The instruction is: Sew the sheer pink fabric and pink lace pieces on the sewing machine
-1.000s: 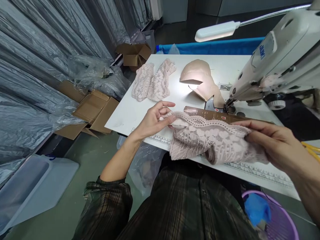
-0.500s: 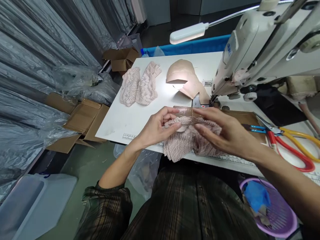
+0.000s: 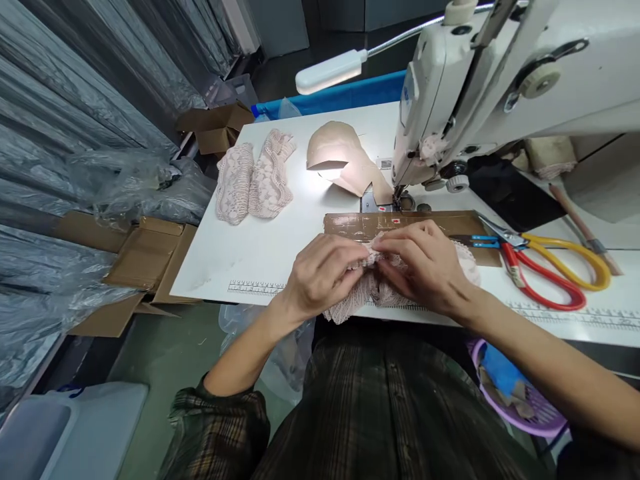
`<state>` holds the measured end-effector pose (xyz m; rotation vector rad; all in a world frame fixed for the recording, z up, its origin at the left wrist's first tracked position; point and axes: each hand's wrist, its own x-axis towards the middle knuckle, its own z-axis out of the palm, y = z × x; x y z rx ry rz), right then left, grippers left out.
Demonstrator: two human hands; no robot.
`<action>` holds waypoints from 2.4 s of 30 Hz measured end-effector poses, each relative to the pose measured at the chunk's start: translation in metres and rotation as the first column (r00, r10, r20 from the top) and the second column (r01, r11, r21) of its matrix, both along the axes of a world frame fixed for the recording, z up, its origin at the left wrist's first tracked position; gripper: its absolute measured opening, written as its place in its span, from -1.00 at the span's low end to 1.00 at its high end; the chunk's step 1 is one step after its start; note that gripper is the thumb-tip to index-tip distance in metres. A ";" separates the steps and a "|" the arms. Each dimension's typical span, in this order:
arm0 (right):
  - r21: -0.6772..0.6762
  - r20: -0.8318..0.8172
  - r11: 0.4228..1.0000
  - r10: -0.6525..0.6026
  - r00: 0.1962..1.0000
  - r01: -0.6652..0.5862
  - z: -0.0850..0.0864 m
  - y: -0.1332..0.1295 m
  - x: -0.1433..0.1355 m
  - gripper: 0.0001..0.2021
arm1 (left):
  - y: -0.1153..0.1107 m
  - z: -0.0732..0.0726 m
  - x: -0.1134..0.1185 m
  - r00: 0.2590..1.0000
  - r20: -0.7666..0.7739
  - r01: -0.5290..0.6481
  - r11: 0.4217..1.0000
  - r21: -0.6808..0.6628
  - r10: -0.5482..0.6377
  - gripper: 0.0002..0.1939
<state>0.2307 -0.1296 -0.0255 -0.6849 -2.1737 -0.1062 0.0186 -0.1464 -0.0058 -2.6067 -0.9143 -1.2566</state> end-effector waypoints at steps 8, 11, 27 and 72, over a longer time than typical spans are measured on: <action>-0.330 -0.228 0.938 0.028 0.973 -0.104 0.011 -0.014 0.016 -0.73 | 0.006 -0.005 0.000 0.961 -0.263 0.146 0.962 0.229 -0.084 -0.89; -0.339 -0.266 0.933 0.025 0.964 -0.119 0.022 -0.018 0.016 -0.78 | 0.006 -0.001 0.002 0.949 -0.306 0.157 0.951 0.266 -0.071 -0.88; -0.078 0.230 0.992 -0.079 0.970 0.099 0.020 -0.020 0.007 -0.83 | 0.008 0.000 0.008 0.951 -0.288 0.173 0.962 0.212 -0.108 -0.90; -0.396 -0.034 0.916 0.047 0.998 -0.057 0.010 0.000 0.014 -0.92 | 0.019 -0.026 0.022 0.993 0.118 0.086 0.848 -0.523 -0.027 -0.91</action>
